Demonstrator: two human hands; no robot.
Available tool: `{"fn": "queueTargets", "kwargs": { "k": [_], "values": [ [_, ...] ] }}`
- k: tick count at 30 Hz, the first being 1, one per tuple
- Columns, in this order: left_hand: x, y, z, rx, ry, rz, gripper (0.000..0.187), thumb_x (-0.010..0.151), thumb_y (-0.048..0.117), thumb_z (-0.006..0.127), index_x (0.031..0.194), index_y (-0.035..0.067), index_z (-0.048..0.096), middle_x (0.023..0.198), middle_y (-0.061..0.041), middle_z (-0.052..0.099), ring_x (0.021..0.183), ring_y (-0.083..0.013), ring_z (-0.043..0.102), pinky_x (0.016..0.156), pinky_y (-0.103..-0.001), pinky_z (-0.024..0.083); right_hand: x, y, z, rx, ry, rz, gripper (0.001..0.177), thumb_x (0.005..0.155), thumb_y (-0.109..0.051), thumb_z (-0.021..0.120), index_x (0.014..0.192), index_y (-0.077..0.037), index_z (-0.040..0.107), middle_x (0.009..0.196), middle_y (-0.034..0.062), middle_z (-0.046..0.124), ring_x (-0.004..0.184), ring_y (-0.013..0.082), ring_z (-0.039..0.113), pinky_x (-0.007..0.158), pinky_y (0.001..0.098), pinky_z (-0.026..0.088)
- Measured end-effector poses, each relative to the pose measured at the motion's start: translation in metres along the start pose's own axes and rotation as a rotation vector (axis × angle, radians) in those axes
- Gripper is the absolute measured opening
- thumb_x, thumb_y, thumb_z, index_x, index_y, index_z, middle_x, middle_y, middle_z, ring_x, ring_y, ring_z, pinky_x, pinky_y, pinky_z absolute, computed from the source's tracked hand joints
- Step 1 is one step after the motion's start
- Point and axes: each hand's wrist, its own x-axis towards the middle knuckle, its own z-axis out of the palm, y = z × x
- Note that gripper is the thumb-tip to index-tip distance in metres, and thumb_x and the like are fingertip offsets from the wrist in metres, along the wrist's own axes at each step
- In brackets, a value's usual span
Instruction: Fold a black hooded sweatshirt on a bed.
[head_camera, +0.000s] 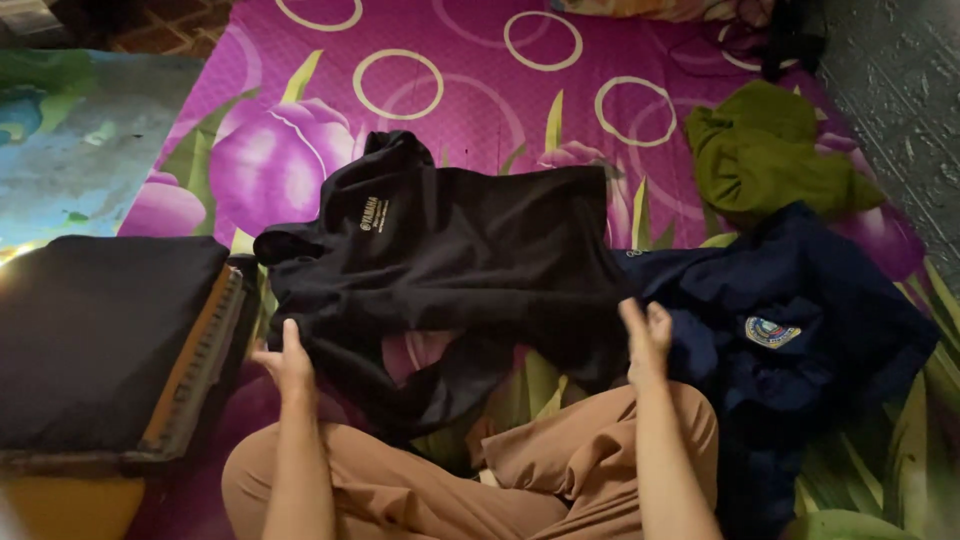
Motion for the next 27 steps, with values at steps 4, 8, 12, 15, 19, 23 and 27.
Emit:
{"fn": "queueTargets", "kwargs": {
  "k": [4, 8, 12, 15, 19, 23, 27],
  "values": [
    [-0.026, -0.018, 0.001, 0.624, 0.158, 0.089, 0.097, 0.092, 0.048, 0.081, 0.148, -0.013, 0.031, 0.144, -0.038, 0.037, 0.132, -0.0484, 0.036, 0.106, -0.052, 0.03, -0.037, -0.021, 0.018, -0.707, -0.087, -0.092, 0.102, 0.066, -0.027, 0.101, 0.144, 0.002, 0.041, 0.136, 0.0218, 0.053, 0.123, 0.029, 0.052, 0.103, 0.0408, 0.044],
    [-0.026, -0.024, -0.004, 0.648, -0.064, -0.051, 0.107, 0.075, 0.04, 0.094, 0.136, -0.02, 0.031, 0.13, -0.038, 0.049, 0.121, -0.0481, 0.05, 0.103, -0.052, 0.045, -0.037, -0.024, 0.017, -0.613, -0.256, 0.16, 0.107, 0.055, -0.015, 0.096, 0.146, -0.009, 0.04, 0.127, 0.0186, 0.061, 0.112, 0.0289, 0.06, 0.096, 0.0396, 0.051],
    [-0.042, 0.06, 0.012, -0.266, -0.014, -0.272, 0.073, 0.083, 0.016, 0.07, 0.146, -0.004, 0.04, 0.116, -0.013, 0.063, 0.1, -0.028, 0.063, 0.087, -0.043, 0.054, -0.026, -0.073, 0.012, 0.182, -0.085, 0.109, 0.07, 0.079, -0.005, 0.078, 0.143, -0.014, 0.05, 0.124, 0.0079, 0.065, 0.109, 0.022, 0.064, 0.093, 0.036, 0.054],
    [-0.067, 0.137, 0.009, -0.567, -0.084, -0.344, 0.065, 0.079, 0.01, 0.064, 0.14, 0.015, 0.044, 0.11, -0.009, 0.065, 0.095, -0.0246, 0.067, 0.088, -0.038, 0.057, -0.036, -0.124, -0.002, 0.246, -0.136, 0.183, 0.058, 0.084, -0.005, 0.073, 0.138, -0.016, 0.054, 0.118, 0.0043, 0.068, 0.106, 0.0197, 0.065, 0.09, 0.0355, 0.055],
    [-0.086, 0.174, -0.026, -0.551, -0.515, -0.223, 0.051, 0.079, 0.009, 0.059, 0.13, 0.0, 0.057, 0.113, -0.01, 0.066, 0.101, -0.0249, 0.066, 0.091, -0.037, 0.054, -0.036, -0.143, -0.056, 0.095, -0.315, 0.178, 0.047, 0.084, -0.002, 0.073, 0.129, -0.011, 0.064, 0.118, 0.005, 0.069, 0.108, 0.0191, 0.065, 0.094, 0.0334, 0.053],
    [-0.092, 0.191, -0.062, -0.248, -0.733, -0.351, 0.061, 0.071, 0.006, 0.061, 0.132, 0.001, 0.063, 0.112, -0.01, 0.07, 0.103, -0.0243, 0.065, 0.089, -0.036, 0.052, -0.02, -0.142, -0.102, 0.081, -0.466, 0.265, 0.046, 0.082, -0.002, 0.073, 0.126, -0.008, 0.064, 0.111, 0.0064, 0.07, 0.099, 0.0216, 0.066, 0.085, 0.0365, 0.055],
    [-0.092, 0.258, 0.0, -0.114, -0.534, -0.548, 0.049, 0.082, 0.018, 0.065, 0.13, 0.007, 0.063, 0.113, -0.007, 0.072, 0.104, -0.0212, 0.067, 0.088, -0.035, 0.053, 0.01, -0.156, -0.05, -0.023, -0.463, 0.16, 0.039, 0.09, -0.01, 0.071, 0.128, -0.007, 0.065, 0.113, 0.0045, 0.068, 0.103, 0.0174, 0.066, 0.089, 0.0313, 0.053]
  ]
}}
